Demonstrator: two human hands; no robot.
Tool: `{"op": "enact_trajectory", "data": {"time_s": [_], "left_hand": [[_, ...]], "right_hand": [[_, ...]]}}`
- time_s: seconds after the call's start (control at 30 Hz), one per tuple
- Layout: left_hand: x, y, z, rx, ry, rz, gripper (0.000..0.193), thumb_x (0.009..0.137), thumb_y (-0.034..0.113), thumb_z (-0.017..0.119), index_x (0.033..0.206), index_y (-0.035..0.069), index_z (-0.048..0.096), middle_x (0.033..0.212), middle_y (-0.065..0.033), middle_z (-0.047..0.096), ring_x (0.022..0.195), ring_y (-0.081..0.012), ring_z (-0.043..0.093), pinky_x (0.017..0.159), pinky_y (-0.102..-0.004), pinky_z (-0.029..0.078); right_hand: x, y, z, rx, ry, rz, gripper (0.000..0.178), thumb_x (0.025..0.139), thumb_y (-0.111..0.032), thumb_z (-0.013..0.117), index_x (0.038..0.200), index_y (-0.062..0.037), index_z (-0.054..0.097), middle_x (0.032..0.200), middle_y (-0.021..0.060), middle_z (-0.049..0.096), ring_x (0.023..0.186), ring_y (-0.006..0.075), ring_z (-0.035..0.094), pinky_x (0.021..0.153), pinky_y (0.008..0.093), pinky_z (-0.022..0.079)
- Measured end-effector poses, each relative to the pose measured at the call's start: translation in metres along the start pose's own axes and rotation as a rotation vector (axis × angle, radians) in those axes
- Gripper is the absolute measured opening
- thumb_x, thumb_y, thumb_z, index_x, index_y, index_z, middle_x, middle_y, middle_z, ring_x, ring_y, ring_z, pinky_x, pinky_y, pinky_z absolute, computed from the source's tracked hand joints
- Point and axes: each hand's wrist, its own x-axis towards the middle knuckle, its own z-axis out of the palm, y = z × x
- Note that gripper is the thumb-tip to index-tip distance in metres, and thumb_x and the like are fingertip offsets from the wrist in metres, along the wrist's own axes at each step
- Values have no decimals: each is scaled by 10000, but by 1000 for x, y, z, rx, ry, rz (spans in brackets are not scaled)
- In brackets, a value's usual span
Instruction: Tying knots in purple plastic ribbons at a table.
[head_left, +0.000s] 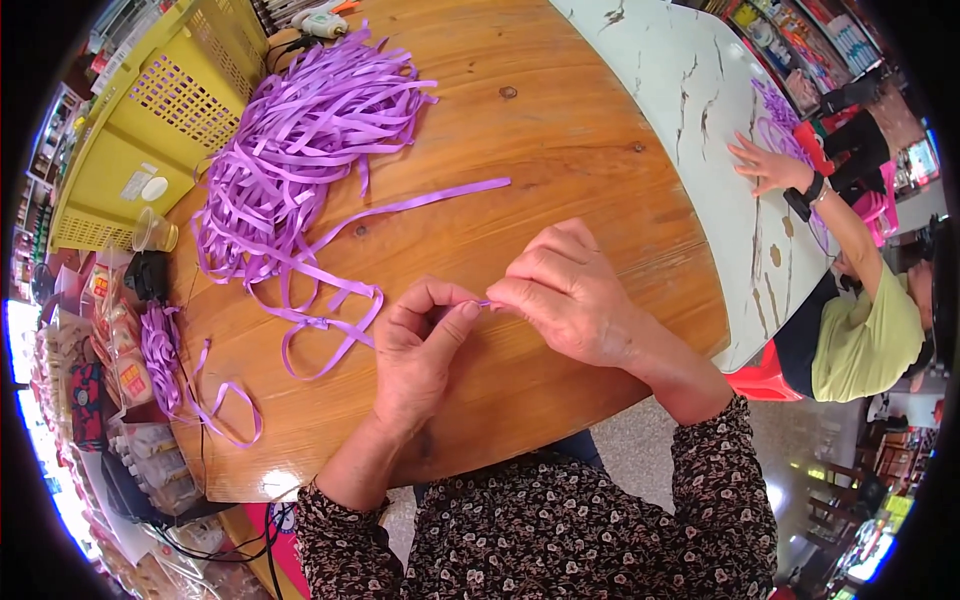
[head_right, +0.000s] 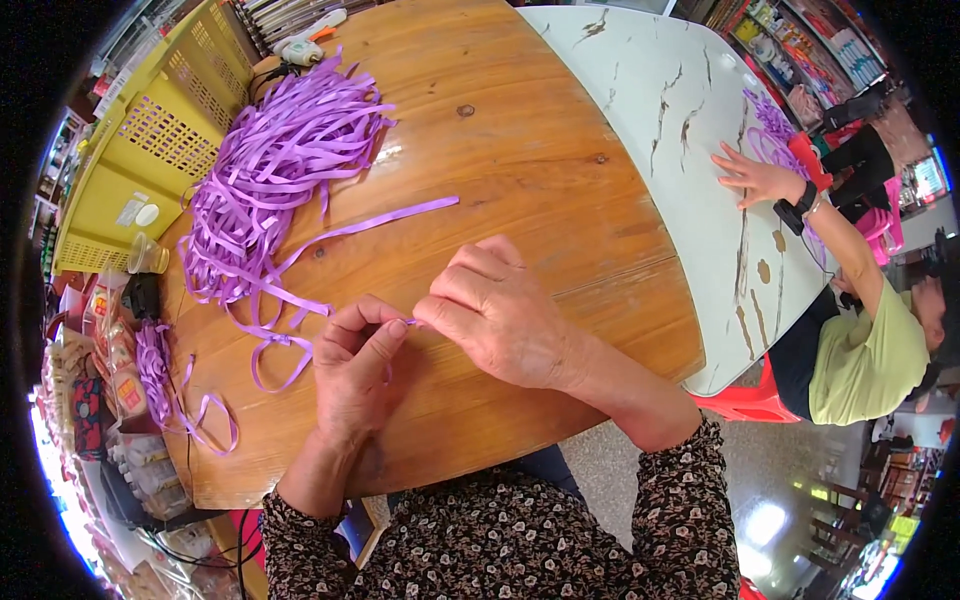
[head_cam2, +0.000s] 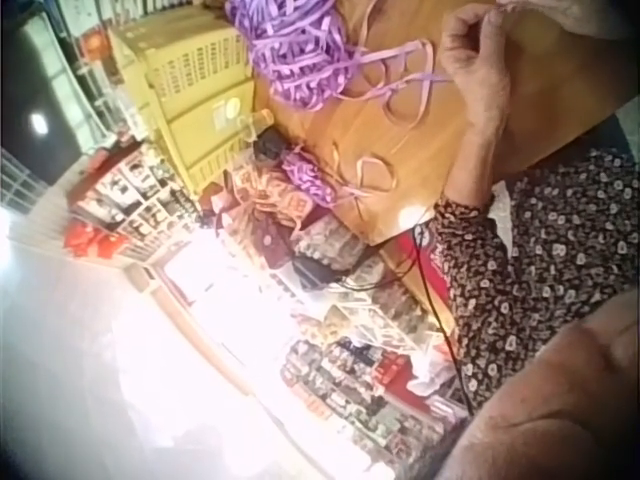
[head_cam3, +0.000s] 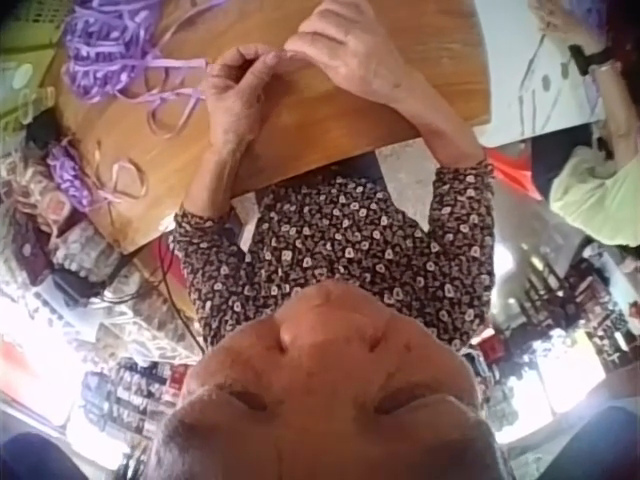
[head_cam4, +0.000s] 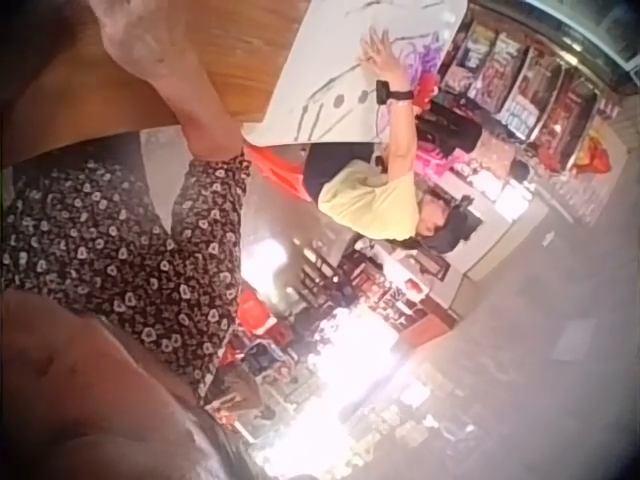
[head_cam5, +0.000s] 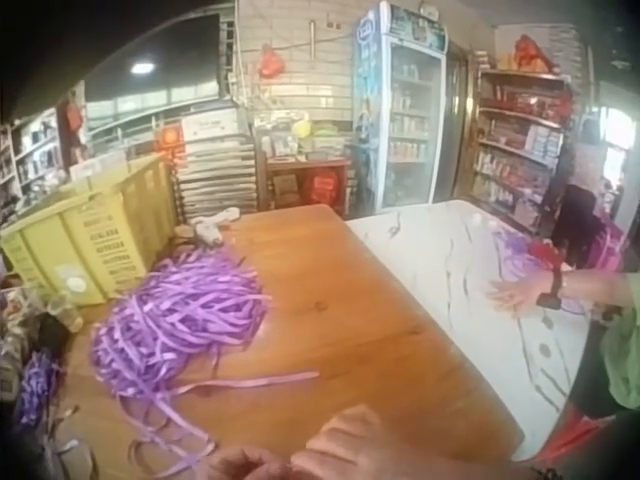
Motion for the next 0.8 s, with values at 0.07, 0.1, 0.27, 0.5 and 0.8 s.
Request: {"op": "enact_trajectory", "data": {"time_s": [0.07, 0.1, 0.27, 0.5, 0.8], "left_hand": [[3, -1, -2, 116, 50, 172, 33, 839, 31, 639, 834, 40, 608, 725, 54, 530, 576, -6, 404, 483, -154, 295], [3, 0, -2, 115, 51, 172, 33, 839, 31, 639, 834, 40, 608, 725, 54, 530, 576, -6, 404, 483, -154, 295], [0, 8, -7, 225, 91, 174, 41, 837, 4, 624, 834, 40, 606, 702, 57, 506, 609, -9, 408, 513, -160, 298], [-1, 12, -15, 45, 181, 173, 42, 844, 0, 599, 875, 29, 600, 755, 54, 526, 632, -22, 413, 546, -162, 312], [5, 8, -5, 182, 96, 226, 38, 845, -5, 608, 846, 30, 595, 757, 49, 518, 678, -27, 440, 593, -167, 336]], "right_hand": [[1, 1, -1, -44, -2, -7, 189, 643, -98, 742, 805, -90, 644, 772, -12, 556, 720, 172, 535, 694, 322, 393], [1, 2, -2, -62, 11, -8, 184, 645, -91, 738, 802, -91, 642, 770, -13, 556, 721, 172, 536, 696, 322, 394], [6, 7, -4, -74, 25, 5, 172, 650, -85, 732, 794, -93, 638, 764, -6, 562, 725, 179, 537, 700, 333, 394], [6, 28, -20, 115, 179, 228, 78, 778, 21, 673, 840, -13, 640, 764, 51, 589, 685, 156, 534, 561, 245, 411], [14, 6, -31, -112, 122, -42, 319, 688, -136, 740, 994, -69, 678, 984, 46, 618, 849, 194, 563, 714, 339, 433]]}}
